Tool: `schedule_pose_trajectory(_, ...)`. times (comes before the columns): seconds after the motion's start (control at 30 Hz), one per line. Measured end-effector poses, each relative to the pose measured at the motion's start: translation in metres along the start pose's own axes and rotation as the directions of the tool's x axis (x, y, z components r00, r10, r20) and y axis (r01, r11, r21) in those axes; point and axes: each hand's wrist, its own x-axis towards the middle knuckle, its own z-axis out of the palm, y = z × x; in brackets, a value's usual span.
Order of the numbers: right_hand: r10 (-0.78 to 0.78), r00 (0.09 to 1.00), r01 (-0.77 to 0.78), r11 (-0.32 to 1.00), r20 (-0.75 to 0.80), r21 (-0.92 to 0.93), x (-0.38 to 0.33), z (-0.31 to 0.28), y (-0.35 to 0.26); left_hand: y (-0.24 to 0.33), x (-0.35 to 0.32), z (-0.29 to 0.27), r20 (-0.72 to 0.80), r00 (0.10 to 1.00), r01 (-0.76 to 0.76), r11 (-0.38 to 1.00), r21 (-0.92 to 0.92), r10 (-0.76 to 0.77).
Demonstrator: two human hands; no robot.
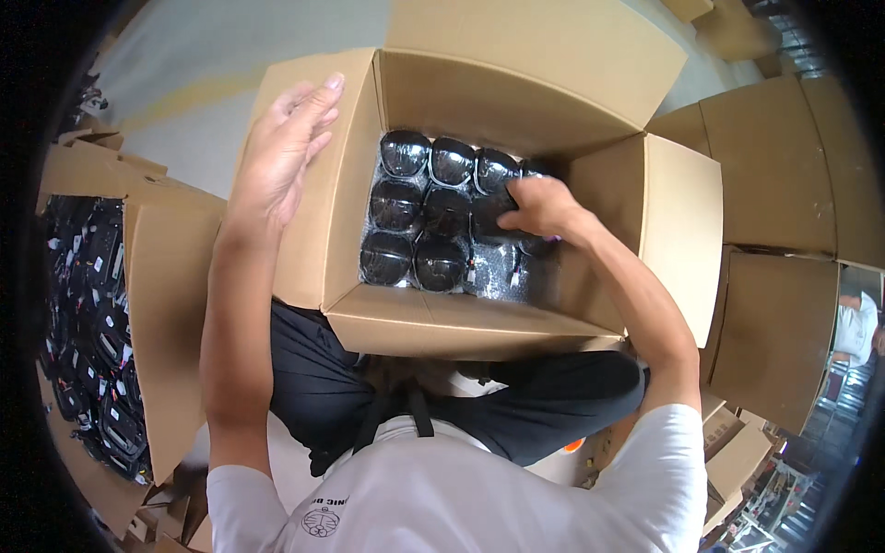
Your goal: The person sits on the floor in a warehouse and packs black electronic devices into a cardboard box. They transfer items from a large source box to a smaller destination box, arranging them in rows and covering them with bubble wrap.
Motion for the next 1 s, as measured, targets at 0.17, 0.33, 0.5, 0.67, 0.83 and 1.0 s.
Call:
schedule_pose_trajectory(0.17, 0.093, 0.790, -0.499, 0.672, 0.606, 0.547, 0.047, 0.199, 0.095, 0.005, -0.004, 0.010, 0.069, 0.998, -0.006, 0.998, -0.062, 0.010)
schedule_pose_trajectory(0.33, -0.057, 0.788, -0.615, -0.058, 0.613, 0.786, 0.039, 0.266, 0.089, 0.001, 0.000, 0.013, 0.063, 0.998, -0.016, 0.999, -0.034, 0.018)
schedule_pose_trajectory(0.5, -0.169, 0.821, -0.551, 0.013, 0.545, 0.834, 0.032, 0.270, 0.078, 0.002, -0.003, 0.021, 0.077, 0.997, -0.021, 0.998, -0.066, 0.027)
schedule_pose_trajectory(0.67, 0.211, 0.972, -0.219, 0.630, 0.108, 0.745, 0.011, 0.329, 0.098, -0.004, 0.000, 0.029, 0.108, 0.993, -0.033, 0.986, -0.162, 0.051)
schedule_pose_trajectory(0.83, 0.036, 0.985, -0.076, 0.970, 0.171, 0.232, 0.020, 0.268, 0.073, -0.019, 0.010, 0.049, -0.002, 0.965, -0.261, 0.965, -0.015, 0.261)
schedule_pose_trajectory(1.0, -0.147, 0.982, 0.126, 0.978, 0.120, 0.165, 0.038, 0.177, 0.013, 0.002, -0.040, -0.035, -0.120, 0.897, -0.429, 0.903, 0.003, 0.426)
